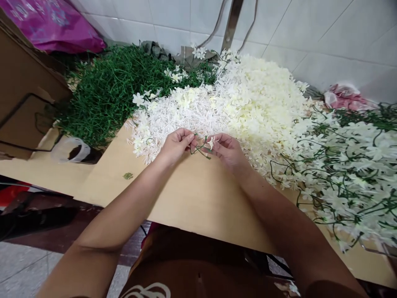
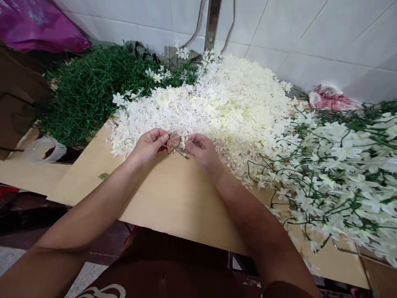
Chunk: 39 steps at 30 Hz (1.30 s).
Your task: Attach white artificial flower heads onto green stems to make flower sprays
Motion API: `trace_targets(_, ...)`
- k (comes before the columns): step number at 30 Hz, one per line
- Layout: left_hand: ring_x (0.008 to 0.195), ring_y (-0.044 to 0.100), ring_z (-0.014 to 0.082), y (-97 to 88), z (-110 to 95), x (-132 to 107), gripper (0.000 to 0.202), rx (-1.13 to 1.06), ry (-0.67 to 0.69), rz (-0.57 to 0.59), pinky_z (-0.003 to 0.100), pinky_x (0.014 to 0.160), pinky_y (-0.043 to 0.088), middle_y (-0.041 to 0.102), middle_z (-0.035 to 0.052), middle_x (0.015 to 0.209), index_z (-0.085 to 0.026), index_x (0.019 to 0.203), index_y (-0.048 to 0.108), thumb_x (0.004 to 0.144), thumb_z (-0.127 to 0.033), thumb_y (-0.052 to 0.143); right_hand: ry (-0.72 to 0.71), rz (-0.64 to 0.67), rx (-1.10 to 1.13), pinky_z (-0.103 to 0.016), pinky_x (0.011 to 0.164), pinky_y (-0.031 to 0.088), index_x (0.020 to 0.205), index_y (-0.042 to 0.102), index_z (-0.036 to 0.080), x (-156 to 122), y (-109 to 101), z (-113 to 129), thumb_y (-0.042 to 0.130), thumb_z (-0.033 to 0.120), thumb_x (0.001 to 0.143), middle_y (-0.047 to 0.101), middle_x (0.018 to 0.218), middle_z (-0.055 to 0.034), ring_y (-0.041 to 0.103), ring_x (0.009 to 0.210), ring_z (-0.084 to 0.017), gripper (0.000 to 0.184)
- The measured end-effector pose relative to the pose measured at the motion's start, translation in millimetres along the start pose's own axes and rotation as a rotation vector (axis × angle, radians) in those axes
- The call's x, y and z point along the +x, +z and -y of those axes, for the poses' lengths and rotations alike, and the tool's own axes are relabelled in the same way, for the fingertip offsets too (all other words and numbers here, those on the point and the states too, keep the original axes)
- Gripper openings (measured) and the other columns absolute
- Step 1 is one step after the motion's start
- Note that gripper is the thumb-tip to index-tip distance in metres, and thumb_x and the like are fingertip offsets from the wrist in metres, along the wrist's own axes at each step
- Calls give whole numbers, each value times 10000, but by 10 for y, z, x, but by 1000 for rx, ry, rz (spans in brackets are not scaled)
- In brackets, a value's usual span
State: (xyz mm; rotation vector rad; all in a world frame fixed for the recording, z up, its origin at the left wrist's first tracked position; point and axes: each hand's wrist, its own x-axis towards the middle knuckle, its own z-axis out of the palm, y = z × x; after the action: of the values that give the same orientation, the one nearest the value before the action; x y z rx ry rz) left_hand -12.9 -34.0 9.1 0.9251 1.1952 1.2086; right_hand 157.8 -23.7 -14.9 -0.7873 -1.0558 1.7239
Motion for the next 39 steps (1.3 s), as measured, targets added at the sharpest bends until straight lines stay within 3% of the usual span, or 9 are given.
trace_targets(3, 470, 529, 71, 28, 32, 8, 180, 7, 21, 57, 188, 508, 405, 618, -30, 537, -150, 680, 561, 790, -153, 704, -59, 46, -128, -317, 779, 549, 733, 631, 213, 18, 7, 15, 872, 468, 592, 677, 810, 15, 631, 738, -119, 378)
trace_targets(7, 477, 530, 75, 50, 66, 12, 185, 44, 27, 86, 197, 514, 412, 610, -28, 535, -149, 675, 568, 773, -159, 724, -86, 49, -286, -300, 725, 532, 726, 625, 211, 46, -1, 53, 847, 530, 596, 670, 754, 4, 612, 692, -122, 410)
trace_targets(12, 485, 507, 55, 15, 58, 53, 170, 40, 46, -25, 167, 499, 386, 585, -42, 549, -155, 688, 575, 779, -171, 718, -111, -24, -310, -264, 621, 514, 709, 615, 220, 78, -118, 173, 853, 551, 567, 628, 653, 31, 583, 610, -106, 432)
trace_targets(22, 511, 504, 55, -114, 29, 106, 207, -185, 38, -151, 160, 468, 391, 555, -45, 603, -179, 702, 563, 788, -270, 728, -117, 15, -239, -266, 705, 559, 726, 633, 211, 44, -92, 214, 856, 471, 619, 664, 852, 5, 606, 703, -89, 358)
trace_targets(24, 492, 487, 52, -118, 33, 103, 217, -138, 57, -108, 163, 458, 371, 564, -41, 592, -173, 684, 569, 768, -268, 746, -130, -16, -235, -273, 743, 562, 718, 633, 211, 43, -89, 221, 859, 462, 615, 661, 884, 4, 614, 751, -93, 353)
trace_targets(27, 484, 488, 59, -61, 56, 70, 199, -2, 59, 47, 179, 482, 382, 585, -27, 565, -157, 663, 601, 732, -239, 769, -134, -55, -238, -290, 802, 561, 719, 639, 214, 48, -103, 213, 869, 453, 601, 663, 877, 7, 634, 812, -108, 352)
trace_targets(30, 491, 496, 69, 15, 114, 43, 165, 94, 35, 173, 193, 490, 381, 583, -20, 549, -145, 658, 626, 727, -217, 757, -62, -33, -223, -319, 793, 575, 728, 655, 218, 57, -122, 168, 878, 468, 577, 669, 785, 16, 652, 781, -125, 368)
trace_targets(34, 491, 483, 62, 43, 199, 61, 155, 142, 14, 206, 187, 472, 346, 586, -17, 560, -142, 651, 633, 738, -224, 732, 76, 39, -178, -365, 792, 595, 715, 655, 213, 75, -146, 108, 882, 468, 570, 670, 677, 31, 673, 707, -135, 370)
trace_targets(39, 516, 503, 68, 22, 224, 88, 157, 125, 17, 237, 188, 510, 383, 597, -15, 557, -146, 651, 642, 719, -241, 747, 144, 75, -122, -389, 776, 618, 705, 637, 213, 94, -164, 99, 893, 439, 562, 677, 646, 38, 699, 703, -155, 370)
